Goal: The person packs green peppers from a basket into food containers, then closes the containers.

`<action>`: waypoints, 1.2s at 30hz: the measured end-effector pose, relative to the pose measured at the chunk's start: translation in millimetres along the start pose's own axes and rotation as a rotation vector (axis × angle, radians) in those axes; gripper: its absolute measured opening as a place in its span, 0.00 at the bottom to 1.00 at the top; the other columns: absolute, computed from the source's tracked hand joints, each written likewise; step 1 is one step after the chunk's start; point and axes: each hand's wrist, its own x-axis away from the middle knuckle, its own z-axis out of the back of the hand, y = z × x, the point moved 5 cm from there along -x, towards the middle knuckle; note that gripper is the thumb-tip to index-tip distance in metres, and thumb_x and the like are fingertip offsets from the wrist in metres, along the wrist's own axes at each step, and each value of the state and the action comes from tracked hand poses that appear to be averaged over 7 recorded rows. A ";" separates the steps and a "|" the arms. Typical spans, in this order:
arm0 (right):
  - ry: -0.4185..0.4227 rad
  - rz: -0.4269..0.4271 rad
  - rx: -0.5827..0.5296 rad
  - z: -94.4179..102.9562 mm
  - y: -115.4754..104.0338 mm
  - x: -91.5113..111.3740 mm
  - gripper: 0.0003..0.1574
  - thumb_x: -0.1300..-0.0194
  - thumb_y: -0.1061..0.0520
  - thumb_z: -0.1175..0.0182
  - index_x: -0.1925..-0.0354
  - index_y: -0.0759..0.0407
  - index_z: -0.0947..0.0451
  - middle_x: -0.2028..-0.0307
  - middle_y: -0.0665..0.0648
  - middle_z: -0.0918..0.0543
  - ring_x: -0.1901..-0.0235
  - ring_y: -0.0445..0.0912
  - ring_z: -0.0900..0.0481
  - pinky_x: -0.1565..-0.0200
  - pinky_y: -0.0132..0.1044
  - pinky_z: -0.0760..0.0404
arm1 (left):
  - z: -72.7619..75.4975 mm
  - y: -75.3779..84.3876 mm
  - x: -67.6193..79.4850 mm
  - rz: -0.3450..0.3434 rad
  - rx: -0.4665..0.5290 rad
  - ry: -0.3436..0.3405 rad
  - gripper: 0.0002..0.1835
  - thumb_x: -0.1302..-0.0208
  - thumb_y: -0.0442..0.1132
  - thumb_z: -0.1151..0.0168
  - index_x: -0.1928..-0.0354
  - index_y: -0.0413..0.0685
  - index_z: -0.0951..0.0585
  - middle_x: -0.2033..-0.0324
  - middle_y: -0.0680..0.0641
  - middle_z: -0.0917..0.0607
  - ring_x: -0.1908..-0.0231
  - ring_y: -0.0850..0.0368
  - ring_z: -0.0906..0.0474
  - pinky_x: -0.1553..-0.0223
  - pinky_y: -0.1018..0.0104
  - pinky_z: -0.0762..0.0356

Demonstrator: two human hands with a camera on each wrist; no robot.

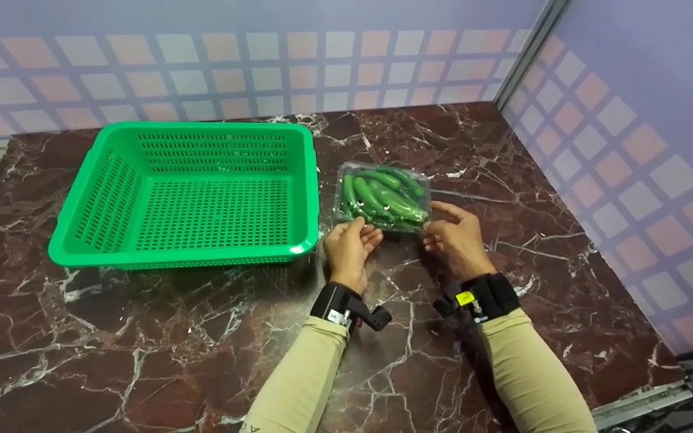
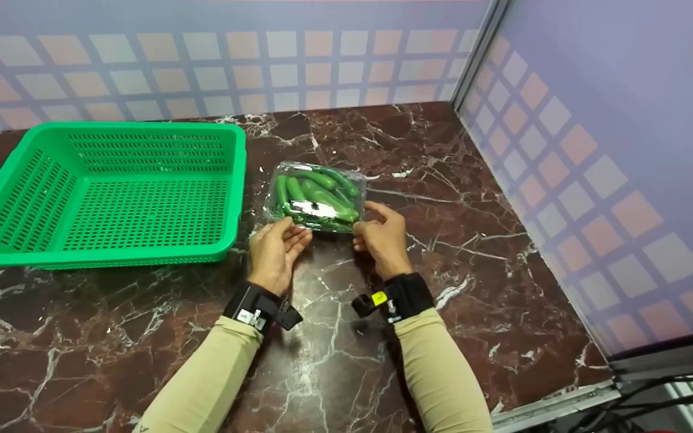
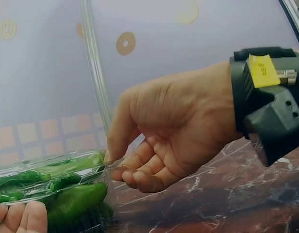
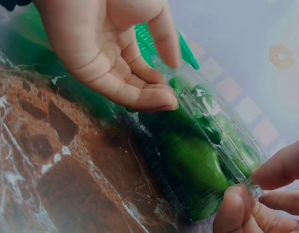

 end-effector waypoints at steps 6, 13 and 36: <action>0.033 -0.048 -0.063 2.4 -0.2 -3.4 0.37 0.36 0.74 0.45 0.29 0.63 0.28 0.78 0.52 0.18 0.85 0.40 0.25 0.80 0.29 0.21 | -1.1 2.2 0.5 -0.022 -0.083 0.039 0.06 0.33 0.27 0.42 0.69 0.38 0.23 0.73 0.44 0.16 0.74 0.57 0.15 0.65 0.66 0.10; 0.046 -0.058 -0.093 3.2 3.7 -4.7 0.32 0.30 0.71 0.45 0.29 0.63 0.27 0.79 0.52 0.17 0.81 0.41 0.20 0.76 0.29 0.17 | -0.6 -0.9 3.0 -0.011 -0.108 0.048 0.07 0.33 0.27 0.41 0.70 0.40 0.23 0.73 0.43 0.16 0.75 0.57 0.15 0.65 0.66 0.10; 0.148 -0.007 -0.134 -4.8 -0.8 -18.2 0.19 0.35 0.76 0.43 0.47 0.69 0.21 0.78 0.52 0.19 0.82 0.41 0.24 0.80 0.27 0.24 | -3.4 -0.5 4.7 -0.012 -0.091 0.081 0.05 0.34 0.26 0.41 0.69 0.39 0.23 0.70 0.40 0.14 0.74 0.57 0.15 0.65 0.66 0.10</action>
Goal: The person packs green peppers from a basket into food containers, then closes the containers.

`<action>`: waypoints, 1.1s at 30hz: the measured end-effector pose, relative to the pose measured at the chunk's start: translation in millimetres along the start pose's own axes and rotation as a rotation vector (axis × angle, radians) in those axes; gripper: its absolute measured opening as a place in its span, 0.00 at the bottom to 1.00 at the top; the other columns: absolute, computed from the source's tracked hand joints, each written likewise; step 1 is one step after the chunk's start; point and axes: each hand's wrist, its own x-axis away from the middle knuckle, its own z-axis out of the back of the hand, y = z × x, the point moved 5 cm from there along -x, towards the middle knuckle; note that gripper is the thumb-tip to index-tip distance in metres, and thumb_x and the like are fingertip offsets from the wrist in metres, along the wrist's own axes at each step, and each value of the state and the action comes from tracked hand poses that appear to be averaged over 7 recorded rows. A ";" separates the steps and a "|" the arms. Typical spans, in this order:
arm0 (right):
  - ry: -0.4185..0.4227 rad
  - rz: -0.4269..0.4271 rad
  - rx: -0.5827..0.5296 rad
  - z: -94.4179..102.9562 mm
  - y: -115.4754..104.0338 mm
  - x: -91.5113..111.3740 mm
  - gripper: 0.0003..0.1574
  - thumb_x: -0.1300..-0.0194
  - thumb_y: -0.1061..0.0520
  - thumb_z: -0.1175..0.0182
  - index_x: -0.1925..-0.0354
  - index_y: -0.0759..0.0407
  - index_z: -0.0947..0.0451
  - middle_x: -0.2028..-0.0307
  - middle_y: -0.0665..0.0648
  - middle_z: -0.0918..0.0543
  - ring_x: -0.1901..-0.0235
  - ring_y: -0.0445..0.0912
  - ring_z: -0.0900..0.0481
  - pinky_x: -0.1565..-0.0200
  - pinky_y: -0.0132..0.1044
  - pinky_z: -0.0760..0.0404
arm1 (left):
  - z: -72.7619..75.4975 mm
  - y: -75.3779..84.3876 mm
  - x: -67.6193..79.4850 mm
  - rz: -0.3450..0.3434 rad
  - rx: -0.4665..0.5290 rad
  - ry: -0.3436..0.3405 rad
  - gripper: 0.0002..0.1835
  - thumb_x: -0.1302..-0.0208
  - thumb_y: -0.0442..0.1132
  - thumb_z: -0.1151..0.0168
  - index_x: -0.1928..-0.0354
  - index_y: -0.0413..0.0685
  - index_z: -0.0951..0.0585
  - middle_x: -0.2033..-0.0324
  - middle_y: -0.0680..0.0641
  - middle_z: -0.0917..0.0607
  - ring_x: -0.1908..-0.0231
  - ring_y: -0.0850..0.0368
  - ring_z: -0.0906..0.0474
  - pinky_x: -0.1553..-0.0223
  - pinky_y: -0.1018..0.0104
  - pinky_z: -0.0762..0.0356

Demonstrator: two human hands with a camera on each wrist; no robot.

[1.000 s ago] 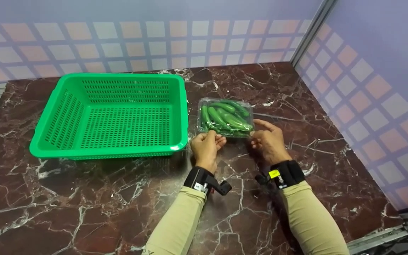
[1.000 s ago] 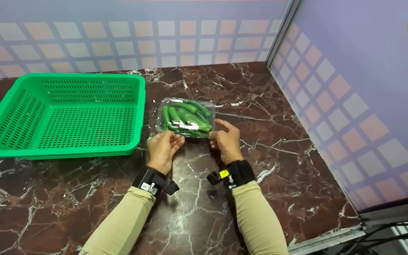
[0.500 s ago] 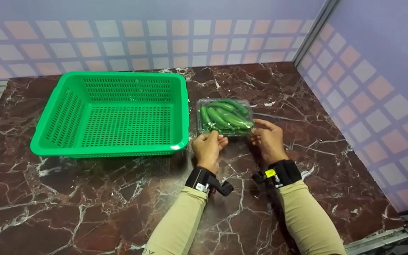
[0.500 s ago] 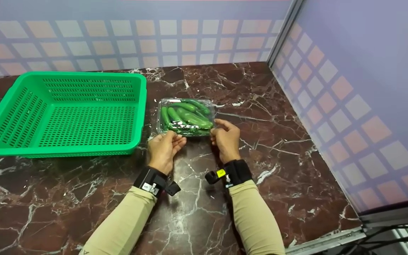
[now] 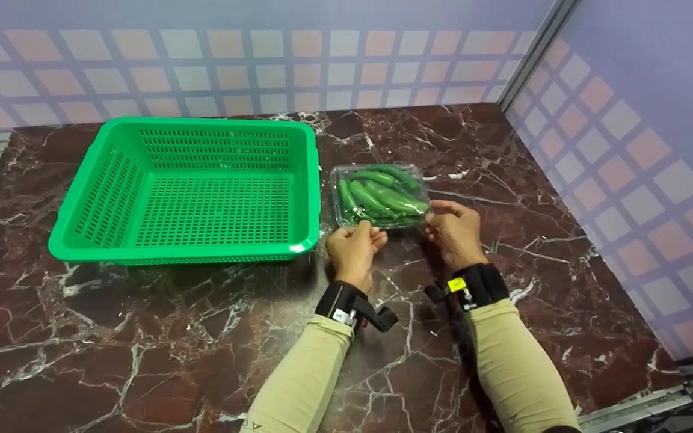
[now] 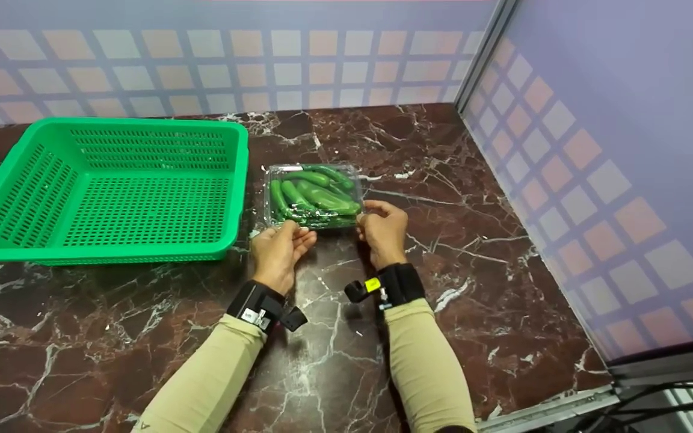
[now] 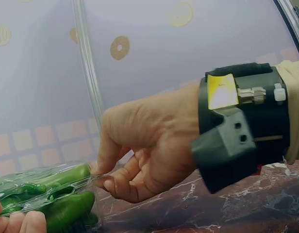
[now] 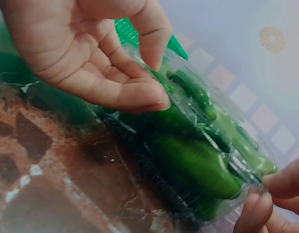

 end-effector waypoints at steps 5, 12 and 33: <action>-0.030 -0.059 -0.024 -0.6 0.9 -0.8 0.12 0.33 0.74 0.45 0.53 0.66 0.23 0.76 0.53 0.18 0.81 0.43 0.22 0.78 0.29 0.20 | 2.7 -1.4 2.0 0.006 -0.010 0.017 0.05 0.34 0.27 0.40 0.69 0.39 0.22 0.66 0.35 0.13 0.74 0.57 0.14 0.65 0.66 0.10; -0.094 -0.165 -0.107 5.5 1.0 -1.6 0.08 0.24 0.67 0.53 0.54 0.64 0.26 0.79 0.53 0.17 0.82 0.44 0.20 0.76 0.32 0.19 | 2.5 -0.9 3.1 0.017 -0.010 0.023 0.06 0.35 0.27 0.39 0.70 0.40 0.23 0.68 0.37 0.14 0.75 0.57 0.15 0.66 0.67 0.10; -0.097 -0.130 -0.005 0.1 -5.3 -2.9 0.04 0.28 0.69 0.41 0.56 0.66 0.21 0.73 0.53 0.14 0.78 0.43 0.16 0.70 0.30 0.13 | 0.0 4.6 4.1 0.124 -0.053 -0.028 0.07 0.29 0.32 0.43 0.57 0.33 0.20 0.75 0.47 0.17 0.77 0.58 0.18 0.70 0.69 0.12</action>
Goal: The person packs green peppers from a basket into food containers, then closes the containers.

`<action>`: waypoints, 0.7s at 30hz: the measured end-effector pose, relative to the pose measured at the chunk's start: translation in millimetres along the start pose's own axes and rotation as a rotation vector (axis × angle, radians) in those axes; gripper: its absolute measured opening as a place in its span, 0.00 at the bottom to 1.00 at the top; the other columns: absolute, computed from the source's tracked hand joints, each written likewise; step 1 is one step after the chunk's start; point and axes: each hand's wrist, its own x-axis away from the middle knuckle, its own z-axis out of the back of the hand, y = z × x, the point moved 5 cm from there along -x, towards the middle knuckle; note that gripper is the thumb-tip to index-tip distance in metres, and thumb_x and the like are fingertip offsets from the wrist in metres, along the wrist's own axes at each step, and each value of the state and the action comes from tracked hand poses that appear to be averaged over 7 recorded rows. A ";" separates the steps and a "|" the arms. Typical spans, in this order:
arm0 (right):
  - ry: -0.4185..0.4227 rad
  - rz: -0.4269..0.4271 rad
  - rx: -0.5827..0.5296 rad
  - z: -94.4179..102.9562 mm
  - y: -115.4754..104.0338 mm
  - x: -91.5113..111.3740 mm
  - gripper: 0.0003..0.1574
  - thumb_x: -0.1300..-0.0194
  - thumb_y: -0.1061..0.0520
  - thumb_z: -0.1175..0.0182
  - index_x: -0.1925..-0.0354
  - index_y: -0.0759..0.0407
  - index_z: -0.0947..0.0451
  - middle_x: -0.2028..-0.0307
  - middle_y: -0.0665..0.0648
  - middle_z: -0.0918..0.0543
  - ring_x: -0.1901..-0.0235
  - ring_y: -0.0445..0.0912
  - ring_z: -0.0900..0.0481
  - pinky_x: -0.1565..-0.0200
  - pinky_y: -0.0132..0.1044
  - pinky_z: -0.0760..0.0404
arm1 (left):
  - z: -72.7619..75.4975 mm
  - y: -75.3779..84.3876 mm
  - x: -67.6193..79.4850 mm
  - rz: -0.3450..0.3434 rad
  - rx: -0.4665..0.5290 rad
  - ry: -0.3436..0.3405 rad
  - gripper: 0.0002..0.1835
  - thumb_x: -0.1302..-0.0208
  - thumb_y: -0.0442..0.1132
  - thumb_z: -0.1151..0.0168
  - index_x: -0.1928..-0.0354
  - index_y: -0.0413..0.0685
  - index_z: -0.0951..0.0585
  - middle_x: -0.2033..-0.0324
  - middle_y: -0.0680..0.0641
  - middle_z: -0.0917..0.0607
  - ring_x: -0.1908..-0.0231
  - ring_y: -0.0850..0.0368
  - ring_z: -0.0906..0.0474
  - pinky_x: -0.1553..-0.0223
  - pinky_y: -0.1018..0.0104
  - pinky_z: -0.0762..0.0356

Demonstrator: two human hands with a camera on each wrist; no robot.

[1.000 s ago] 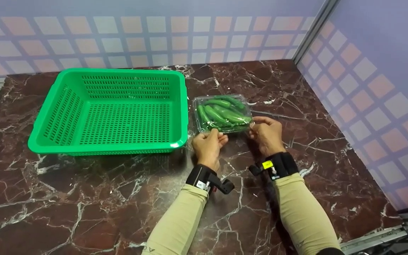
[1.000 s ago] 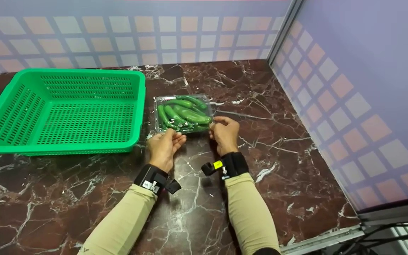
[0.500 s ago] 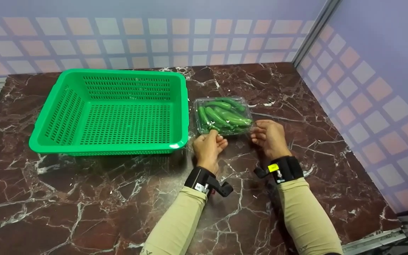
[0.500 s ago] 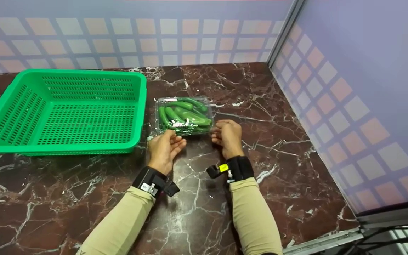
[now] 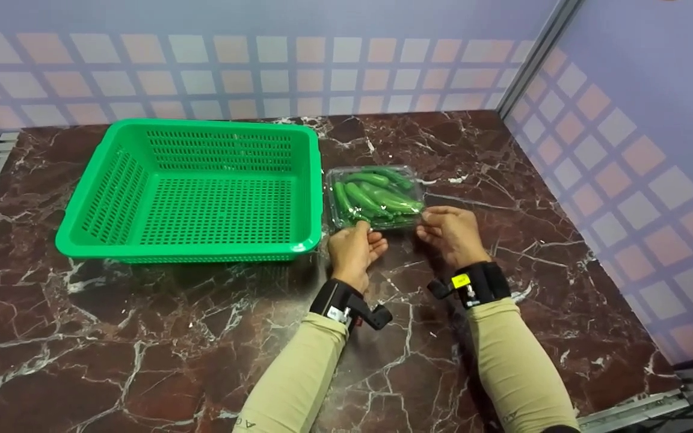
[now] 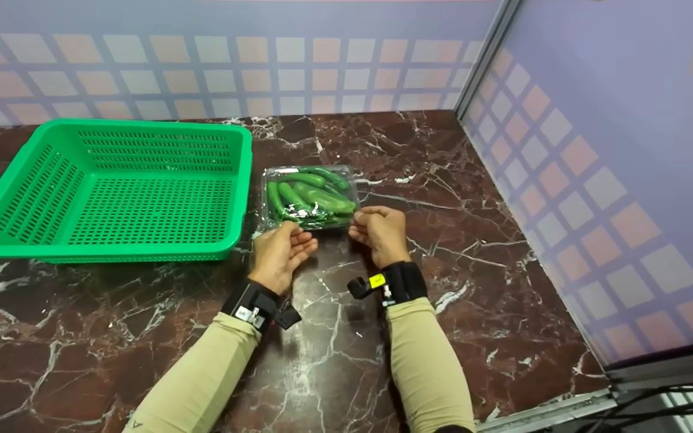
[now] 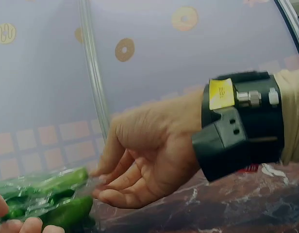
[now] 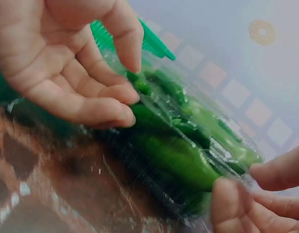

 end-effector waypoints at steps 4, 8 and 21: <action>0.024 0.030 0.024 -8.3 0.1 -0.2 0.05 0.33 0.74 0.40 0.63 0.67 0.20 0.76 0.54 0.16 0.81 0.41 0.19 0.75 0.28 0.17 | 3.0 3.5 1.1 -0.002 0.000 0.010 0.06 0.29 0.31 0.43 0.58 0.34 0.20 0.75 0.47 0.16 0.76 0.58 0.17 0.69 0.69 0.11; 0.040 0.040 0.100 -15.0 -1.9 0.3 0.06 0.35 0.75 0.42 0.63 0.68 0.21 0.77 0.54 0.17 0.83 0.40 0.23 0.80 0.25 0.21 | 5.6 5.8 1.2 -0.007 0.003 0.023 0.06 0.29 0.31 0.43 0.58 0.33 0.20 0.75 0.47 0.16 0.75 0.58 0.17 0.68 0.68 0.11; -0.027 0.040 0.175 1.0 -15.5 1.2 0.07 0.33 0.71 0.46 0.56 0.68 0.25 0.77 0.52 0.17 0.80 0.40 0.21 0.75 0.28 0.19 | -13.2 7.5 24.9 0.101 -0.157 -0.240 0.11 0.31 0.31 0.39 0.53 0.30 0.17 0.74 0.48 0.14 0.72 0.58 0.16 0.64 0.68 0.11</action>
